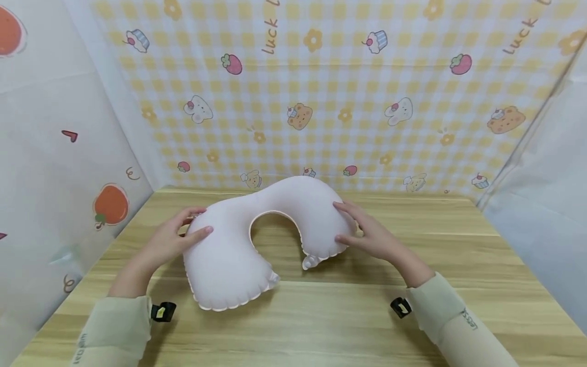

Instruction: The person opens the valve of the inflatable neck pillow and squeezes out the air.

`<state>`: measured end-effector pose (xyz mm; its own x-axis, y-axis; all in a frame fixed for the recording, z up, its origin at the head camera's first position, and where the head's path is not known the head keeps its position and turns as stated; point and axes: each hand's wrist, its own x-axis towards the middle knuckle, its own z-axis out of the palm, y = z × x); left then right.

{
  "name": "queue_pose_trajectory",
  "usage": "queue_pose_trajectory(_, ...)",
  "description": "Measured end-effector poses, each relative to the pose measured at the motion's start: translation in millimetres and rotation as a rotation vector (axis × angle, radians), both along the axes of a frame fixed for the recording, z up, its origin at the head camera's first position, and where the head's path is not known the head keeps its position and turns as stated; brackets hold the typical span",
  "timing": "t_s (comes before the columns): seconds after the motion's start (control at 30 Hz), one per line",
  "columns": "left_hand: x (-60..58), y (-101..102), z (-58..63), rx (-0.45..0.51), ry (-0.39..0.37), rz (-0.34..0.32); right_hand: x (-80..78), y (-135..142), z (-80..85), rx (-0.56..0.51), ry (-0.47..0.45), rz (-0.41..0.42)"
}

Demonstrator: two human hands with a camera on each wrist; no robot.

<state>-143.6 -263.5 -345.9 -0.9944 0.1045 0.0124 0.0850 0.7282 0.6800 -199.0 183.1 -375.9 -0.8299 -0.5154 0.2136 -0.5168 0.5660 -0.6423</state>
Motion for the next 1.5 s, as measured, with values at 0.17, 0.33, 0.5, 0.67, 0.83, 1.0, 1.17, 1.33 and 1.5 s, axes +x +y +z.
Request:
queue_pose_trajectory(0.17, -1.3, 8, -0.1, 0.035, 0.012, -0.037, 8.7, 12, -1.7, -0.003, 0.05, -0.003)
queue_pose_trajectory(0.33, -2.7, 14, 2.3, 0.027, 0.026, -0.055, 17.0, 21, 0.4, -0.013, 0.082, 0.006)
queue_pose_trajectory(0.5, -4.2, 17, 6.5, 0.019, 0.031, -0.069, 23.1, 28, 4.5, -0.007, 0.084, -0.001)
queue_pose_trajectory(0.67, -1.9, 22, 4.5, 0.037, 0.024, -0.091, 32.1, 37, 3.4, 0.005, 0.082, -0.002)
queue_pose_trajectory(0.83, -1.3, 29, 0.3, 0.039, 0.039, -0.119, 45.2, 48, 3.0, 0.028, 0.139, -0.007)
queue_pose_trajectory(1.0, 0.8, 32, 1.9, 0.044, 0.049, -0.149, 60.3, 57, 5.6, 0.036, 0.169, -0.02)
queue_pose_trajectory(1.17, 0.7, 36, 1.3, 0.083, 0.017, -0.166, 73.0, 64, 9.7, 0.082, 0.179, -0.023)
queue_pose_trajectory(1.33, -4.6, 46, -3.9, 0.12, -0.01, -0.2, 81.8, 76, 14.3, 0.13, 0.2, -0.035)
queue_pose_trajectory(1.5, -9.5, 56, -5.7, 0.136, -0.035, -0.216, 88.9, 87, 18.6, 0.171, 0.228, -0.042)
